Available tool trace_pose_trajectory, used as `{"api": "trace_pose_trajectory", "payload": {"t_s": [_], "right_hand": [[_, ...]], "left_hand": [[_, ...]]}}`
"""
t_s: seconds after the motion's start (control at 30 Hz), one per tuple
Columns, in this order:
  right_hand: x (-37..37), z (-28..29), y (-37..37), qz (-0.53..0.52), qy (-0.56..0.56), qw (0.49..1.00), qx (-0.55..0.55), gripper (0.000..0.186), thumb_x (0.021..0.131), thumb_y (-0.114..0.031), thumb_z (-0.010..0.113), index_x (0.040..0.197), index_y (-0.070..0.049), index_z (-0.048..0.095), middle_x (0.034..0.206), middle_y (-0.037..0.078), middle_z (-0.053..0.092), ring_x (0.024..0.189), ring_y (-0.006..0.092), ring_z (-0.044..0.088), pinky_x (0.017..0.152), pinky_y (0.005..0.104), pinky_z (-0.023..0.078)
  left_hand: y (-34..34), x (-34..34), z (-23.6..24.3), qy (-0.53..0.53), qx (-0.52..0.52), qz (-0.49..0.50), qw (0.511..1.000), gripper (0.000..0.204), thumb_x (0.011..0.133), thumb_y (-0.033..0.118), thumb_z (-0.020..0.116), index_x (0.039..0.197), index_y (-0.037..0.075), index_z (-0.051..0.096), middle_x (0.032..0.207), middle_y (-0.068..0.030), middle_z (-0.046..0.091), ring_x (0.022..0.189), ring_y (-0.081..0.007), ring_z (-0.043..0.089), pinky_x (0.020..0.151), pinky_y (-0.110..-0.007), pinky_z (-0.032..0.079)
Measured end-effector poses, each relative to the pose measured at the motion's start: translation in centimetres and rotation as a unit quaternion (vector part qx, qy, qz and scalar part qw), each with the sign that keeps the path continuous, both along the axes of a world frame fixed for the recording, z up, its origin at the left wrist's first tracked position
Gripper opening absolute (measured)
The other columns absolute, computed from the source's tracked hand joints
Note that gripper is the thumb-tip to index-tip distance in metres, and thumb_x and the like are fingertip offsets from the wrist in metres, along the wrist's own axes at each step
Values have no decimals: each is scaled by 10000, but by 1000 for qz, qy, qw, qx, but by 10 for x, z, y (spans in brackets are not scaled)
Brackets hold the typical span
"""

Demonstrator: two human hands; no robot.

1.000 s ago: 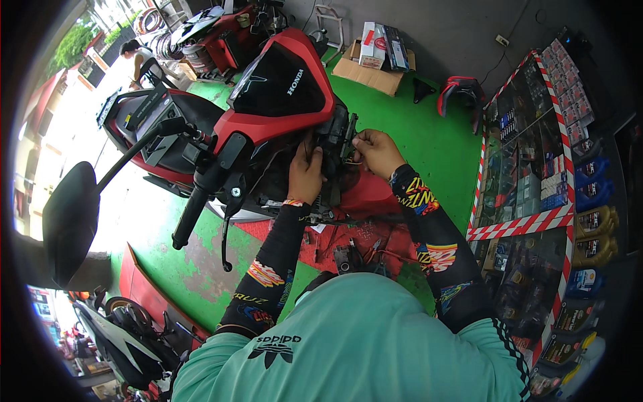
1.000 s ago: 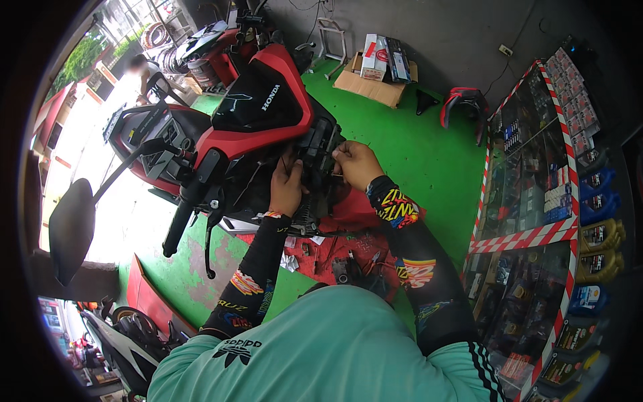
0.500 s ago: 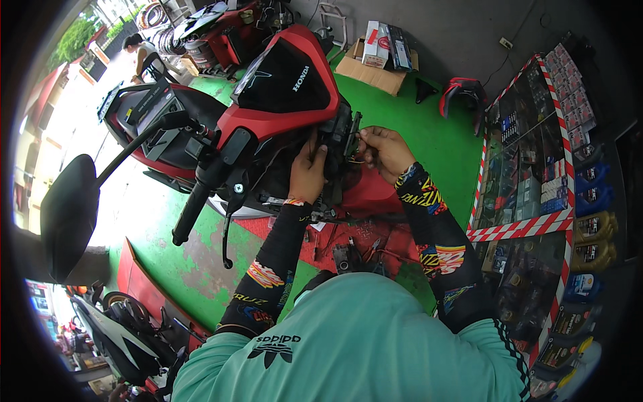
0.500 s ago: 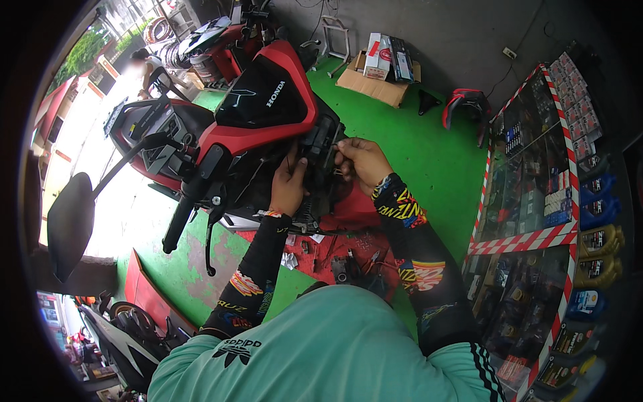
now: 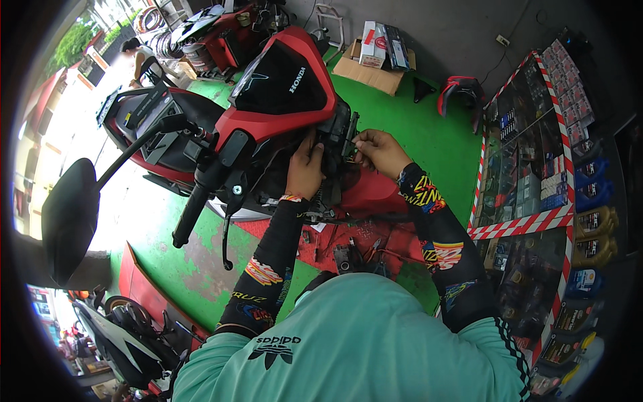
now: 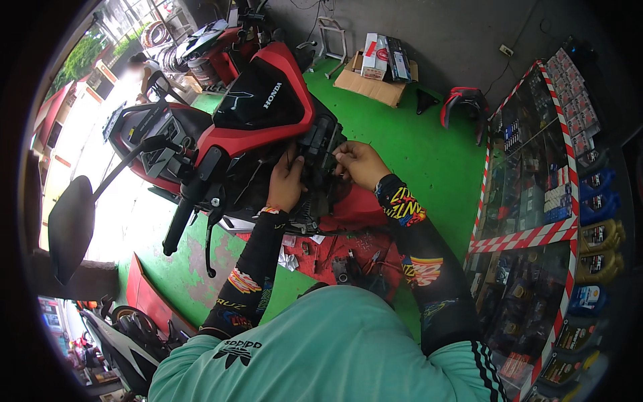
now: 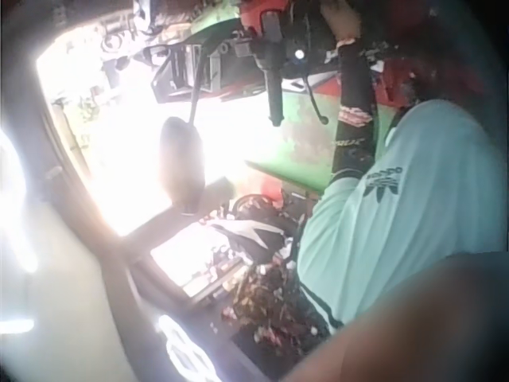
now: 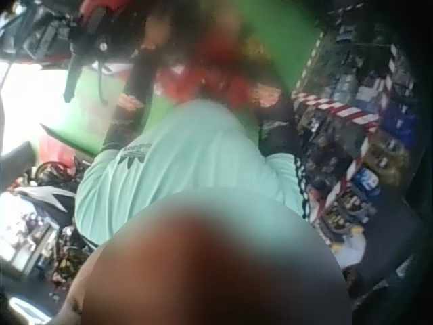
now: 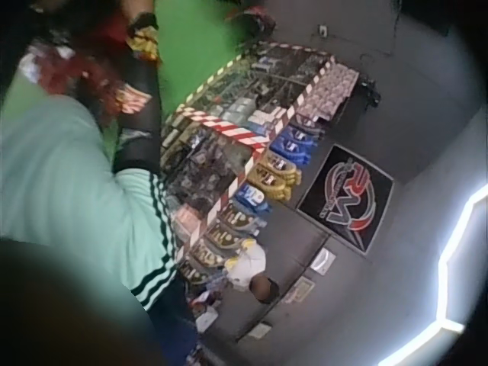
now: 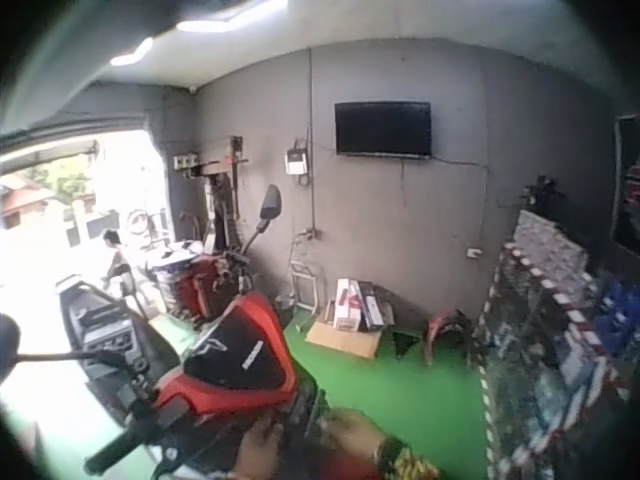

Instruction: The user is repairing or adjusting the front panel and wiring of a red Honda motorcycle.

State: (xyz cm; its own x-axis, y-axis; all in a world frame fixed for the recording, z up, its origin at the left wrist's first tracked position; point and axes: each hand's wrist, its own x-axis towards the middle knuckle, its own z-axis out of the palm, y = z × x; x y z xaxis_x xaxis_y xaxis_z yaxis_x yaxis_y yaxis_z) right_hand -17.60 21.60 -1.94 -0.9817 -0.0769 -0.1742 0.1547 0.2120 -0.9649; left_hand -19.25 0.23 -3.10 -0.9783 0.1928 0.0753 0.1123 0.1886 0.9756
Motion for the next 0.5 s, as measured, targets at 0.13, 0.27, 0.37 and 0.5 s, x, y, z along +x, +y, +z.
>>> {"api": "trace_pose_trajectory", "payload": {"t_s": [0.13,0.27,0.37,0.5], "right_hand": [[1,-3,-9,27,76,997,-14,207,1021,-176,561,1131,-5,603,827,34,668,764,126,647,679,284,525],[-10,5,-18,-2,122,986,116,260,953,-233,622,1044,7,661,840,120,689,841,220,684,788,356,526],[-15,9,-21,4,115,975,188,272,934,-238,638,1047,7,677,891,142,711,869,258,697,809,381,523],[-20,-1,-20,19,59,996,61,265,921,-209,654,1085,-7,710,970,176,734,936,296,710,850,386,524]], "left_hand": [[4,1,1,-9,38,0,999,551,1008,176,509,1512,-12,392,1247,-200,661,573,-151,611,513,-288,515],[2,0,0,2,27,-18,999,561,1010,163,507,1517,-30,368,1280,-196,650,602,-141,622,491,-266,508],[1,-2,-1,-2,31,-13,999,562,1008,154,509,1515,-40,363,1305,-195,641,635,-140,635,491,-255,509],[1,-3,-4,-4,31,-12,999,559,1007,157,515,1511,-39,373,1345,-194,621,693,-135,647,492,-254,513]]}}
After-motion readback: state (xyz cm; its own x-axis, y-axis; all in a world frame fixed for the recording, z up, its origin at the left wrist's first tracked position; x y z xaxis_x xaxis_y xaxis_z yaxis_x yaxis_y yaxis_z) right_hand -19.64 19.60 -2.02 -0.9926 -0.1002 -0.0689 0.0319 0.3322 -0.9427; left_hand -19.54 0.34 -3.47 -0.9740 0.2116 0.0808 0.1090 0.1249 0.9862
